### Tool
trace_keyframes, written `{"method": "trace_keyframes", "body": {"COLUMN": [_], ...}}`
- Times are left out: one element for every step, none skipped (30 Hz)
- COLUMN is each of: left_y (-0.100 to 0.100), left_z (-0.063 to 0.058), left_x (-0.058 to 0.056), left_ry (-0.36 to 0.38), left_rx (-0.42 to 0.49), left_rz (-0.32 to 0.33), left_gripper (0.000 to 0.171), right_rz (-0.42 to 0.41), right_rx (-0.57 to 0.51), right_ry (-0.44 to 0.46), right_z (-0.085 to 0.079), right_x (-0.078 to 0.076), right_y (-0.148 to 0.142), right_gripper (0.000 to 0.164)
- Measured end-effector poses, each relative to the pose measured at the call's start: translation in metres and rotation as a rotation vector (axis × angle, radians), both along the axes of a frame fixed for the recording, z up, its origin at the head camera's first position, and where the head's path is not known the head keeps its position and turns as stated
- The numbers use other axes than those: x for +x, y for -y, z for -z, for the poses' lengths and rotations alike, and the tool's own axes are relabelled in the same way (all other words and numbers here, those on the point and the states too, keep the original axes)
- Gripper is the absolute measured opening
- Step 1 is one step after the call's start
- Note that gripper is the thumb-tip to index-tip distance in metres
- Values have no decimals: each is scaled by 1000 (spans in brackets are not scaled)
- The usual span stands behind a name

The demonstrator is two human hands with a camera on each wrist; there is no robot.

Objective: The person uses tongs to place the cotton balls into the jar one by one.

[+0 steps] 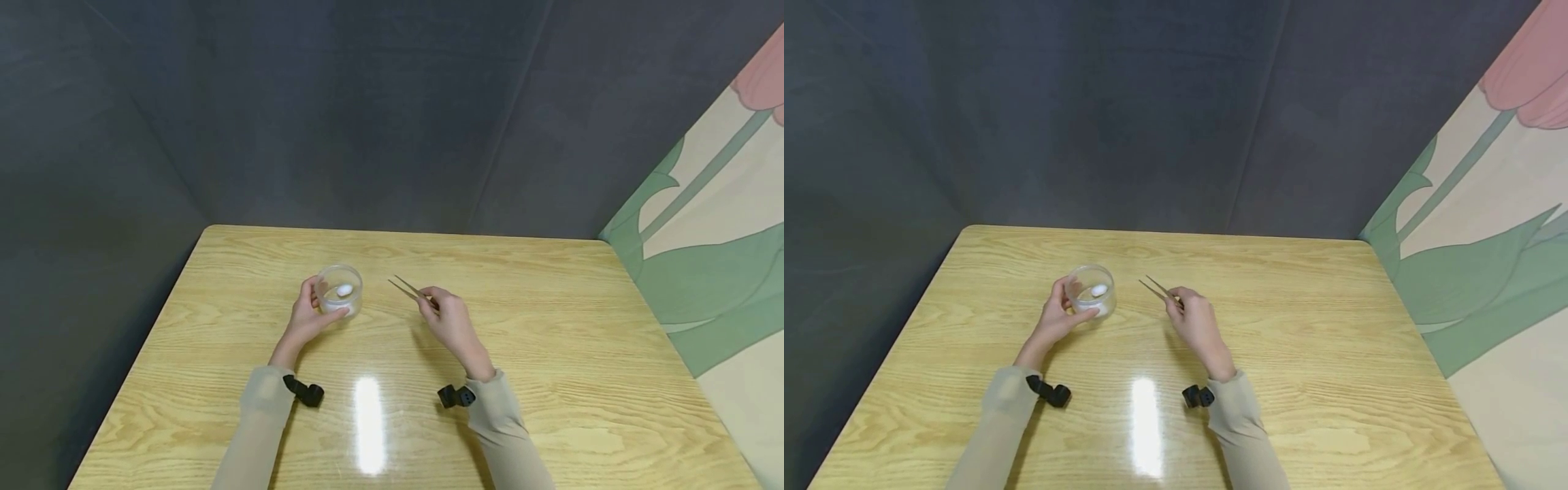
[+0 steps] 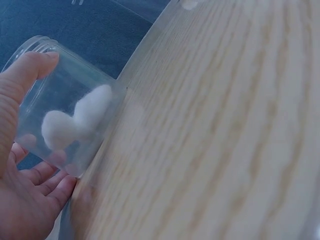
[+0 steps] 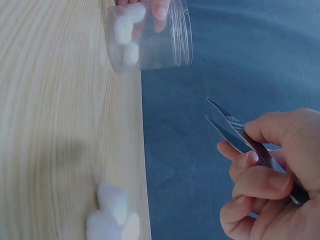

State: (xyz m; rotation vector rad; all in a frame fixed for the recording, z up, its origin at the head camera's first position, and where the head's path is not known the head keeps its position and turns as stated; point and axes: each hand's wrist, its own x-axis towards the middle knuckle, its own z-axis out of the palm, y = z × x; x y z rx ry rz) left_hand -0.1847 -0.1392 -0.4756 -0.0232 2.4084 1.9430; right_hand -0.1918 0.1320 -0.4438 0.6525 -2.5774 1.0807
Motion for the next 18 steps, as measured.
{"method": "trace_keyframes", "body": {"left_y": [0,0,0,0,0,0,0,0,0,0,0,0,0,0,0,0,0,0], "left_z": [0,0,-1,-1,-1,-1,-1,-1,-1,-1,-1,-1,-1,-1,-1,-1,-1,-1], "left_x": [0,0,1,1,1,1,1,1,1,1,1,1,0,1,1,1,1,2], "left_ry": [-2,-3,-6,-6,-7,-5,-3,-1,0,1,1,2,0,-2,-4,-6,-8,-11], "left_rx": [0,1,2,1,2,3,3,4,4,6,6,7,7,6,6,6,4,3], "left_rz": [1,2,3,6,7,9,10,9,10,10,9,9,9,8,8,8,8,9], "left_gripper": [82,82,82,82,82,82,82,82,81,81,81,81,81,81,81,81,82,82], "right_rz": [3,6,9,10,11,12,14,16,22,28,35,44,51,57,65,69,75,79], "right_rx": [0,0,2,3,0,-3,-5,-11,-13,-17,-17,-12,-8,-6,-3,-3,-1,0], "right_ry": [6,13,23,34,47,63,79,98,116,133,145,153,157,158,157,153,145,137], "right_z": [1,1,1,1,1,1,1,1,2,2,2,2,2,2,2,3,3,3], "right_x": [0,0,0,0,0,1,1,2,2,3,4,4,4,5,6,6,7,7], "right_y": [-2,-4,-5,-7,-9,-10,-12,-14,-15,-17,-19,-20,-21,-23,-24,-26,-27,-29], "right_gripper": [12,12,12,13,13,14,14,15,15,16,16,16,16,16,16,16,16,16]}}
